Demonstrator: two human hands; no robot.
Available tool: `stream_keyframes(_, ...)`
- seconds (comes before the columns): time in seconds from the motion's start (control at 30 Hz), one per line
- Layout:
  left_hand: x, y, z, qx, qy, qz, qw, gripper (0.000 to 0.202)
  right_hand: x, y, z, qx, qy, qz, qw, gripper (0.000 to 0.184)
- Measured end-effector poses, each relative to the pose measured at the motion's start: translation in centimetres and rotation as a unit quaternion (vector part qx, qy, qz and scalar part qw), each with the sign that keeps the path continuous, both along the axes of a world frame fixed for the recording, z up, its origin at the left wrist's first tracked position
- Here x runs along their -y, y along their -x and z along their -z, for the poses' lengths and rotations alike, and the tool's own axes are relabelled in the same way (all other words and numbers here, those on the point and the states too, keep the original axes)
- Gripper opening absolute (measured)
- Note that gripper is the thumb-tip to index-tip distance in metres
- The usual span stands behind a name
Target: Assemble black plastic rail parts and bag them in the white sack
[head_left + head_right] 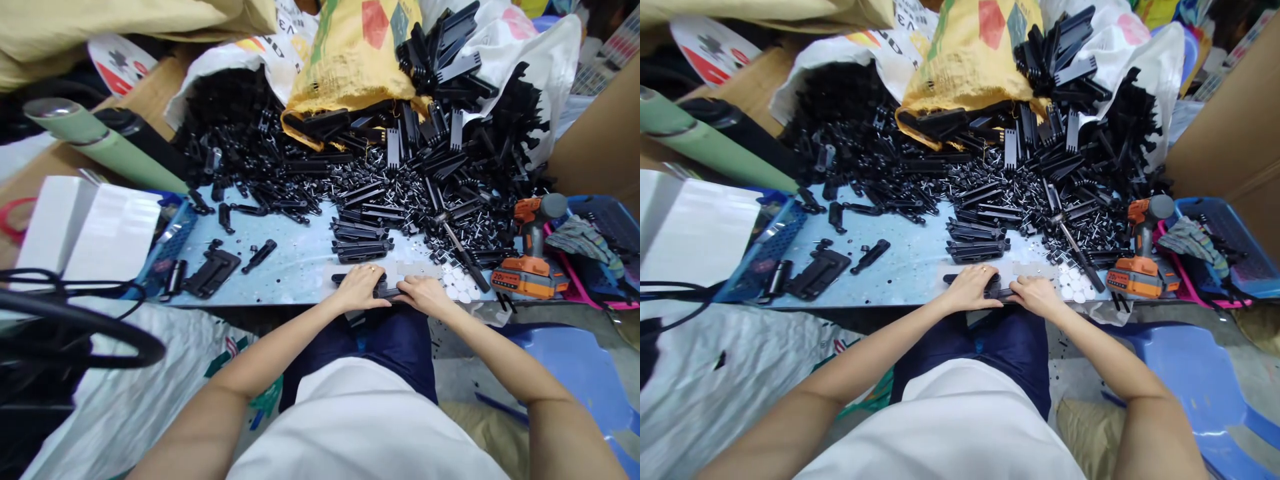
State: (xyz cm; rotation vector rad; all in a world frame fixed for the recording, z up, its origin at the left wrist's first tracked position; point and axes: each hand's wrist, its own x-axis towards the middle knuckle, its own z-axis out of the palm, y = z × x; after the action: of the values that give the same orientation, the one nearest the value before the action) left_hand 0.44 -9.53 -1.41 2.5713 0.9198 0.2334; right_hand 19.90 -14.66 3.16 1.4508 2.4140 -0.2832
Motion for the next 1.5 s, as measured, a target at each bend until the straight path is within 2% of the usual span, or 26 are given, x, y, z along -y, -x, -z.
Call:
stream_keyframes(0.1,0.2,0.2,0.6,0.025,-0.028,-0.009,0.999,0.059,0.3,0.6,-0.7,0.015,-0.036,0.000,0.999,0.034)
stream_keyframes(0.23,0.3,0.7,1.4,0.062,-0.064,-0.020,0.996,0.045,0.3,1.3,-1.6,0.030,-0.063,0.005,0.998,0.030)
stream_keyframes(0.37,0.5,0.9,1.7,0.050,-0.065,-0.032,0.996,0.041,-0.2,0.9,-0.9,0.011,-0.086,-0.010,0.996,0.029)
stream_keyframes(0.43,0.3,0.3,1.1,0.023,-0.057,-0.013,0.998,0.045,-0.4,-0.1,0.2,-0.011,-0.093,-0.021,0.995,0.030)
stream_keyframes(0.5,-0.4,-1.5,0.0,0.014,-0.066,0.020,0.998,0.048,-0.3,-1.2,1.5,-0.035,-0.104,-0.019,0.994,0.030)
stream_keyframes(0.57,-1.6,-4.2,-1.4,0.013,-0.088,0.033,0.995,0.040,0.0,-2.3,2.6,-0.058,-0.123,-0.004,0.991,0.030)
stream_keyframes(0.6,-2.5,-5.9,-2.0,0.001,-0.093,0.014,0.996,0.031,0.3,-2.9,2.9,-0.070,-0.134,0.005,0.988,0.030)
stream_keyframes(0.63,-3.3,-7.5,-2.6,-0.025,-0.087,-0.002,0.996,0.023,0.5,-3.3,3.2,-0.081,-0.147,0.015,0.986,0.030)
stream_keyframes(0.7,-5.0,-10.6,-3.2,-0.087,-0.060,-0.073,0.992,0.022,0.8,-4.1,3.3,-0.093,-0.178,0.055,0.978,0.028)
stream_keyframes(0.8,-6.7,-13.3,-3.0,-0.123,-0.035,-0.142,0.981,0.022,0.3,-5.0,2.8,-0.062,-0.220,0.186,0.956,0.023)
stream_keyframes(0.87,-7.3,-13.8,-2.6,-0.120,-0.036,-0.151,0.981,0.022,-0.5,-5.1,2.3,-0.027,-0.201,0.271,0.941,0.023)
stream_keyframes(0.93,-7.6,-13.8,-2.3,-0.117,-0.043,-0.175,0.977,0.026,-1.5,-4.9,1.7,0.002,-0.150,0.320,0.935,0.024)
stream_keyframes(1.0,-7.9,-13.7,-2.3,-0.113,-0.043,-0.196,0.973,0.029,-2.3,-4.5,1.1,0.027,-0.105,0.339,0.934,0.025)
stream_keyframes(1.1,-8.0,-13.7,-2.9,-0.102,-0.033,-0.180,0.978,0.026,-2.8,-4.0,0.4,0.059,-0.084,0.346,0.933,0.026)
stream_keyframes(1.2,-7.3,-12.8,-4.0,-0.088,-0.039,-0.154,0.983,0.024,-2.8,-4.0,0.1,0.059,-0.085,0.342,0.934,0.025)
stream_keyframes(1.27,-6.4,-10.7,-4.5,-0.070,-0.045,-0.145,0.986,0.024,-2.7,-4.3,0.1,0.046,-0.085,0.351,0.931,0.025)
stream_keyframes(1.37,-4.7,-5.1,-4.3,0.010,-0.053,-0.153,0.987,0.022,-2.4,-4.9,0.3,-0.019,-0.121,0.382,0.916,0.022)
stream_keyframes(1.43,-3.6,-0.7,-3.6,0.097,-0.060,-0.154,0.981,0.021,-2.0,-5.1,0.5,-0.136,-0.159,0.374,0.903,0.019)
stream_keyframes(1.5,-2.5,3.0,-2.8,0.133,-0.044,-0.138,0.981,0.021,-1.6,-4.7,0.8,-0.286,-0.160,0.329,0.886,0.017)
